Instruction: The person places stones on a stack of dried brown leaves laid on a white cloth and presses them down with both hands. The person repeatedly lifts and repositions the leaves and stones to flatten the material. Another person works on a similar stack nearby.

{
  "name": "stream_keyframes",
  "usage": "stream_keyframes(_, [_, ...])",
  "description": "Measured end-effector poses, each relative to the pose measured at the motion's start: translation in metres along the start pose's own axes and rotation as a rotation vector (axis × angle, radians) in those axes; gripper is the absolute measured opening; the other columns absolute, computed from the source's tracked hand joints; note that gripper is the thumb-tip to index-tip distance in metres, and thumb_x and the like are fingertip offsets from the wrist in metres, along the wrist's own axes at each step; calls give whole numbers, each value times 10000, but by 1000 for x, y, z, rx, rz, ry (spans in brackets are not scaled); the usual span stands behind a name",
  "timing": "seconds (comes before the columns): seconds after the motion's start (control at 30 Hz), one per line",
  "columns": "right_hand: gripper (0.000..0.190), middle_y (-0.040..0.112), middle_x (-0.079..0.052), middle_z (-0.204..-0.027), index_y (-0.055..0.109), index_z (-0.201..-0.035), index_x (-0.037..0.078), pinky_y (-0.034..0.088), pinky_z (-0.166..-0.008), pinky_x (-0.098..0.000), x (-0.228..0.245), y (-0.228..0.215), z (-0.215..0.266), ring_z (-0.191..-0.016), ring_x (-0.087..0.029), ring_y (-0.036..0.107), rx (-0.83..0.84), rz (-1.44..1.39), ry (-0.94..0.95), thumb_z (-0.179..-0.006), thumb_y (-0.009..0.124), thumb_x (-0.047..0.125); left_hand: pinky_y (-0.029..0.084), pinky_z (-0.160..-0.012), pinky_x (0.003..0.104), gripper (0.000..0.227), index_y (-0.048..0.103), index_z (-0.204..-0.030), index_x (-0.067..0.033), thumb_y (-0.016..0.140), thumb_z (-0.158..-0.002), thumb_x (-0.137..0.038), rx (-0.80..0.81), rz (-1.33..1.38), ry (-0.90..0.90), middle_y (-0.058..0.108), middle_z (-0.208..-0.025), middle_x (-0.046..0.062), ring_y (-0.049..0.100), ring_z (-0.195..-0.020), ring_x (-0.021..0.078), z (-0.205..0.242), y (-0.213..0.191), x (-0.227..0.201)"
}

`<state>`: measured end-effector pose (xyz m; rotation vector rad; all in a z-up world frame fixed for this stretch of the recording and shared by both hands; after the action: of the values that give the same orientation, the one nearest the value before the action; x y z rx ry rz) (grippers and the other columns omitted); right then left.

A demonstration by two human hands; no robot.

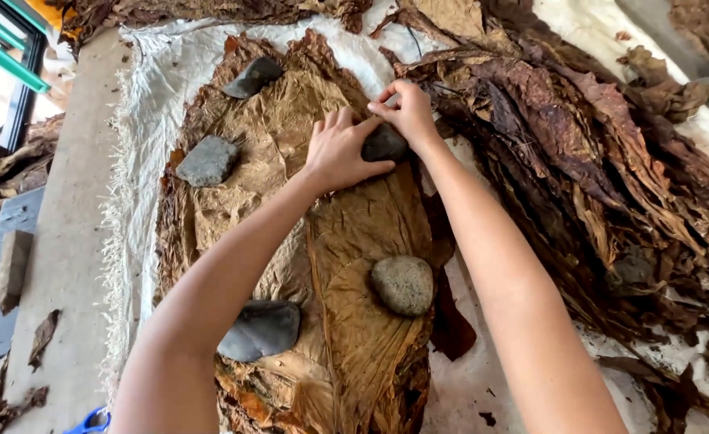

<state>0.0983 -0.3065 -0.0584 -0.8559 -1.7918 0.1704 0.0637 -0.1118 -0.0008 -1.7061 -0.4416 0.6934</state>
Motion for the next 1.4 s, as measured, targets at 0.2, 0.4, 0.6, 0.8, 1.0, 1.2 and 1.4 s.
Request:
stream_keyframes(0.2, [265,813,-23,-829,787,-1032,142,607,-707,-365,-19,-14,3,-732,-155,772,-65,-70,56,-1108,860,386,388,-1319,657,1003,464,-1777,-244,696,-1014,-853,170,-163,187,534,-1706,204,515,-1560,418,-25,15,-16])
stream_keyframes(0.4, [539,774,4,-717,762,-831,143,513,-645,-363,-2,-28,11,-627,-158,714,-172,-94,-94,-1187,613,519,-29,-1366,787,1375,-34,-1851,-76,82,-854,-1017,140,50,-160,-121,-1913,274,-101,-1774,458,-13,-22,0])
stream_keyframes(0.6, [463,777,43,-740,759,-882,188,625,-783,-335,-4,-18,2,-708,-115,782,-62,-109,-115,-1207,611,483,-106,-1416,686,1391,36,-1884,-158,7,-772,-993,497,121,-379,-107,-1967,87,-146,-1807,326,5,-17,11])
stream_keyframes(0.8, [314,863,-87,-1300,798,-1368,100,617,-1054,-452,74,-97,59,-1163,-230,829,418,179,179,-1197,650,318,-139,-1410,624,1295,-18,-1888,-254,29,-796,-948,391,394,-296,-203,-1951,64,-218,-1791,268,74,-60,-36])
stream_keyframes(1.0, [331,765,-181,-1421,708,-1455,40,590,-1191,-449,131,-225,180,-1271,-295,734,505,480,160,-1151,731,169,-67,-1387,705,1144,141,-1861,-226,326,-947,-889,331,253,8,-185,-1932,157,-187,-1759,356,221,-109,-59])
stream_keyframes(1.2, [202,838,-165,-1115,807,-1268,20,672,-942,-344,136,-283,289,-955,-249,788,436,571,368,-1160,799,191,269,-1277,804,848,364,-1805,-199,581,-1067,-555,46,432,-97,61,-1940,237,83,-1755,431,330,-156,-16])
stream_keyframes(1.4, [432,846,-282,-1206,822,-1370,-60,676,-914,-511,118,-254,309,-1139,-428,841,364,732,152,-1074,877,249,372,-1276,778,726,529,-1740,-62,602,-1221,-564,-238,550,-248,451,-1704,384,464,-1560,647,374,-116,32])
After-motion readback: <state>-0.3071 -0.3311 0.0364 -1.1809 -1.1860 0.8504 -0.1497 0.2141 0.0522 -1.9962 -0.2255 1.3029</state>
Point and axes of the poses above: each hand's wrist, its own z-axis away from the middle knuckle, its own y-axis out of the palm, x = y × z, the point moved 7 cm from there along -z, towards the middle knuckle
